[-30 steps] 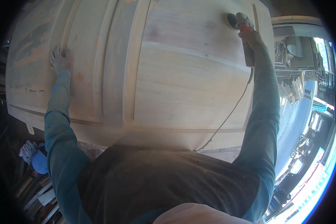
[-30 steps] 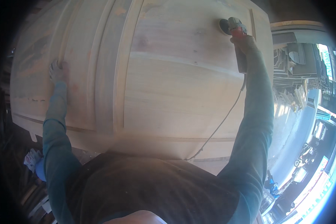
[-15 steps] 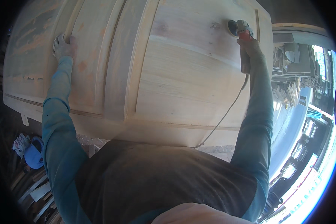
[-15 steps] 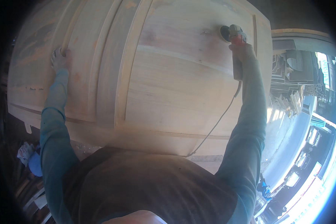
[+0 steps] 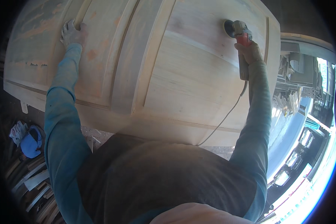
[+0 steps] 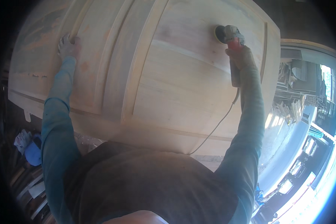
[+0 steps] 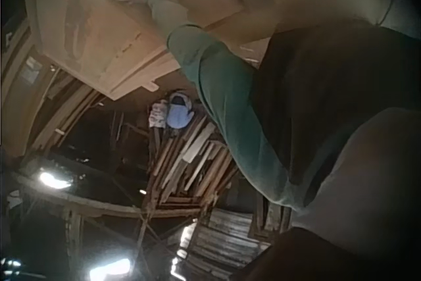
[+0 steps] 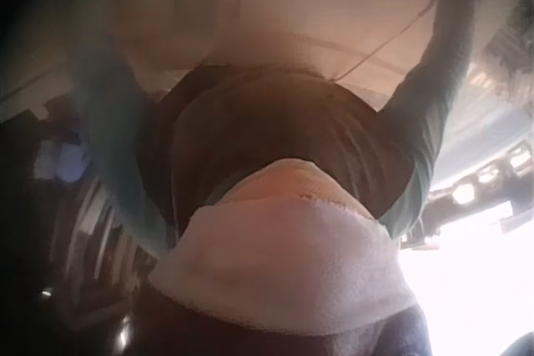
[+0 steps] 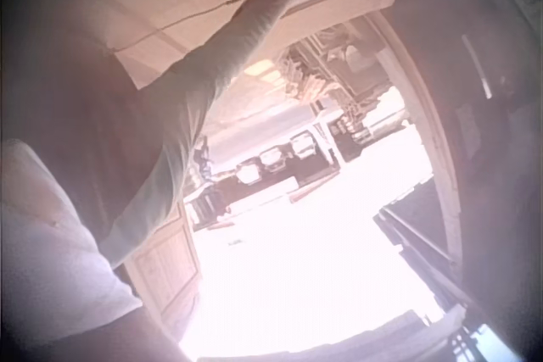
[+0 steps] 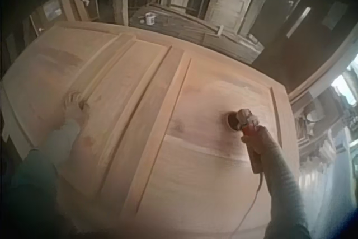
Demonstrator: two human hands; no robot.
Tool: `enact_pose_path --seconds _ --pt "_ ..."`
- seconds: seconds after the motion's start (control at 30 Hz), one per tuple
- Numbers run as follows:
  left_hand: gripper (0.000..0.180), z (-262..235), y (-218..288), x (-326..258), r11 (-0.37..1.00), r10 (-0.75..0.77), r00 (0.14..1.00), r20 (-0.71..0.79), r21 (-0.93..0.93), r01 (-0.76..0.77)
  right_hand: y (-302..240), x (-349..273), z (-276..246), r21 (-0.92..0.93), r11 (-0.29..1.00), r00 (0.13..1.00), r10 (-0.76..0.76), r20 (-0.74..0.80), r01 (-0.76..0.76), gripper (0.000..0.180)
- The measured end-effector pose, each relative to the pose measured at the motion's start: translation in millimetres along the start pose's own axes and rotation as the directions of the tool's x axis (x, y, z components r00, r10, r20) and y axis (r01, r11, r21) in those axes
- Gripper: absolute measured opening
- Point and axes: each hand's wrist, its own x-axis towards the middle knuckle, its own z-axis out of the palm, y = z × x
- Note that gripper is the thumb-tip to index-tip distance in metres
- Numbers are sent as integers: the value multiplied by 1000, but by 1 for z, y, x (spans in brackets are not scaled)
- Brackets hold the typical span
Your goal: The person sands a wooden door using a power sander, moving the tool across the surface and edges of the door panels.
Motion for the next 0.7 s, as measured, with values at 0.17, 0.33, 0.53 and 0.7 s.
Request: enact_pose_path --seconds 0.17,0.33,0.53,0.7 --pt "68 1 6 0 1000 0 1000 4 28 0 59 29 -27 54 990 982 137 -128 -131 43" --pt "68 0 -6 4 1000 -7 1000 4 5 7 -46 -98 47 -141 978 988 -148 47 153 59" --pt "68 -2 -11 0 1000 -16 1000 -4 4 16 -12 -89 30 19 994 994 -106 -8 107 54" --pt "68 -3 12 2 999 -37 999 24 -5 37 134 4 -53 183 965 959 220 -177 -188 48"
